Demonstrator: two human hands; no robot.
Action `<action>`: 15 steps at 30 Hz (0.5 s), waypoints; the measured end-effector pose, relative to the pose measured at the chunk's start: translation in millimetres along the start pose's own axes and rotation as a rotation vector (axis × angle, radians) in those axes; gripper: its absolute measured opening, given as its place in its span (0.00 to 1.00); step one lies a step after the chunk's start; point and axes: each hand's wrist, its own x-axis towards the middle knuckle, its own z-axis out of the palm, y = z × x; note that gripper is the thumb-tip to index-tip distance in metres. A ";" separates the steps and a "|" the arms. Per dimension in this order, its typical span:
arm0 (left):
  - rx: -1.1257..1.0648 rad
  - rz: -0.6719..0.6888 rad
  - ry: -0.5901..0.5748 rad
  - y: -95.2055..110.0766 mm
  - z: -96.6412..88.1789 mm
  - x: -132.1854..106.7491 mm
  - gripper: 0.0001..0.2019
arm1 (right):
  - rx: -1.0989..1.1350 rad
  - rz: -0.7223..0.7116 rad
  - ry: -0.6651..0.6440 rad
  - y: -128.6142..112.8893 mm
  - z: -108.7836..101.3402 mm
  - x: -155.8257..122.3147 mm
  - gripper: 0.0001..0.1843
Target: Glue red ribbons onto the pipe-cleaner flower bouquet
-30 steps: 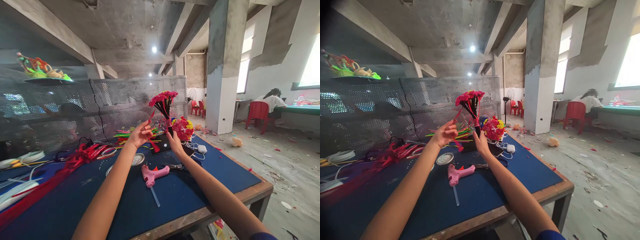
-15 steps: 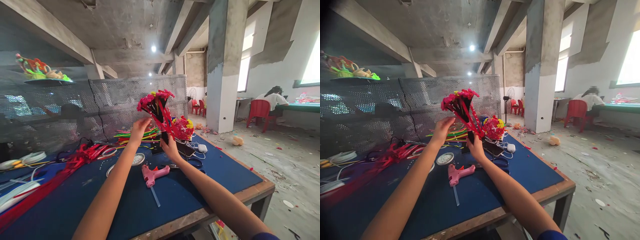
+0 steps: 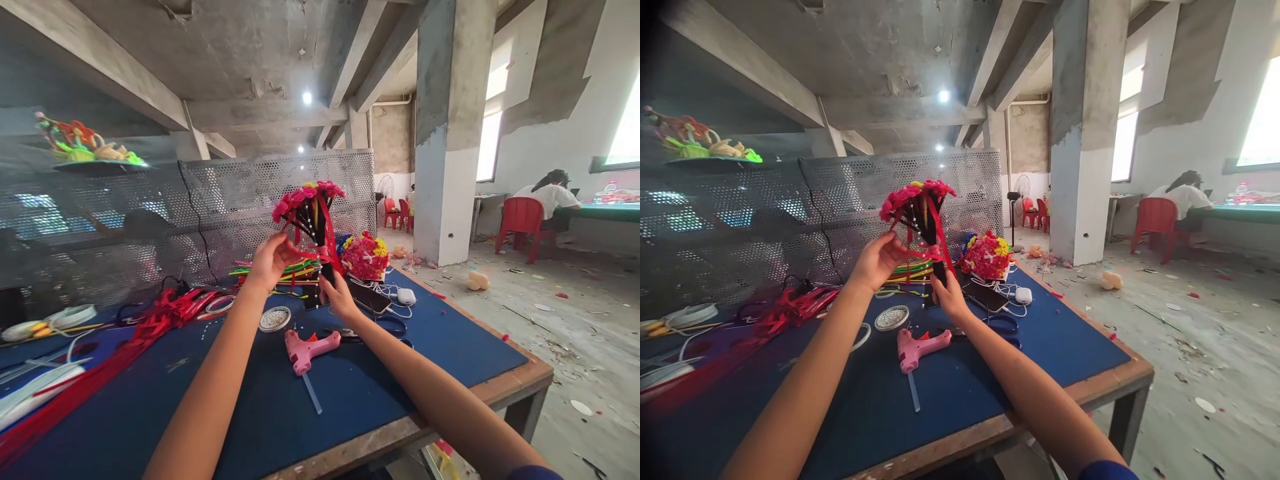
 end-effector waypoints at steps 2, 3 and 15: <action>0.025 -0.031 -0.002 4.2 -8.2 0.9 0.07 | 0.010 0.007 -0.007 0.2 -2.7 1.4 0.12; 0.051 -0.045 0.002 5.3 -13.5 1.9 0.07 | 0.012 0.008 -0.003 0.5 -4.6 2.1 0.12; 0.315 0.072 0.331 2.8 -54.8 18.6 0.07 | -0.145 -0.095 0.166 2.3 -17.9 4.8 0.18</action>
